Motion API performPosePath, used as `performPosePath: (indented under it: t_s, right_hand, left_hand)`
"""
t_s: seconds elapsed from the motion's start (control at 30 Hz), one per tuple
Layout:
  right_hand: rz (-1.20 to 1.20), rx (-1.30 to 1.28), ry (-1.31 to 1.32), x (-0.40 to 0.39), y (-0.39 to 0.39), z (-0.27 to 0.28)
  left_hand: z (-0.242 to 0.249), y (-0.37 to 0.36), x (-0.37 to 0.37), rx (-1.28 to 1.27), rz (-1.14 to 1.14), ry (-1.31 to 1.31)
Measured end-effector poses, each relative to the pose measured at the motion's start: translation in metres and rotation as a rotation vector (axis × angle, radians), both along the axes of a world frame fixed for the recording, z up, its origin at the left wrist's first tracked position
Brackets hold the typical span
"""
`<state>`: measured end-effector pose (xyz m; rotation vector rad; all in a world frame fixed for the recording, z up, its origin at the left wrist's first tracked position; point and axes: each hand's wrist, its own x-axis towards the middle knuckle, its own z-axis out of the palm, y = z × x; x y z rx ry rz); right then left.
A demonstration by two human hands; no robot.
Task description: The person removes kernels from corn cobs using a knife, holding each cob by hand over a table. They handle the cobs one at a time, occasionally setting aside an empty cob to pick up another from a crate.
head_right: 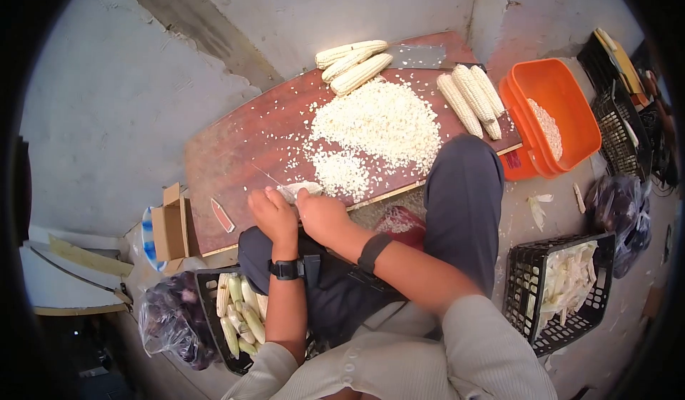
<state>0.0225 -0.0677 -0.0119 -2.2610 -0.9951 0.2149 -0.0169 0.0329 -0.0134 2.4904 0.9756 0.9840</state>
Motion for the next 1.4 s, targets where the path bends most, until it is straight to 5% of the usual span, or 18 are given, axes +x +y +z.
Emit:
performPosePath:
  t_s: [0.6,0.87,1.4]
  right_hand:
    - [-0.043,-0.212,0.042,-0.026,-0.033,0.006]
    - [-0.05,-0.07,-0.018,-0.004,0.013,-0.011]
    - [-0.101,-0.13,0.022,-0.03,-0.048,0.007]
  left_hand:
    - [0.007,-0.005,0.008,0.06,-0.017,0.077]
    - [0.004,0.0,0.003,-0.046,-0.025,0.046]
    - [0.011,-0.017,0.002,0.007,0.036,0.153]
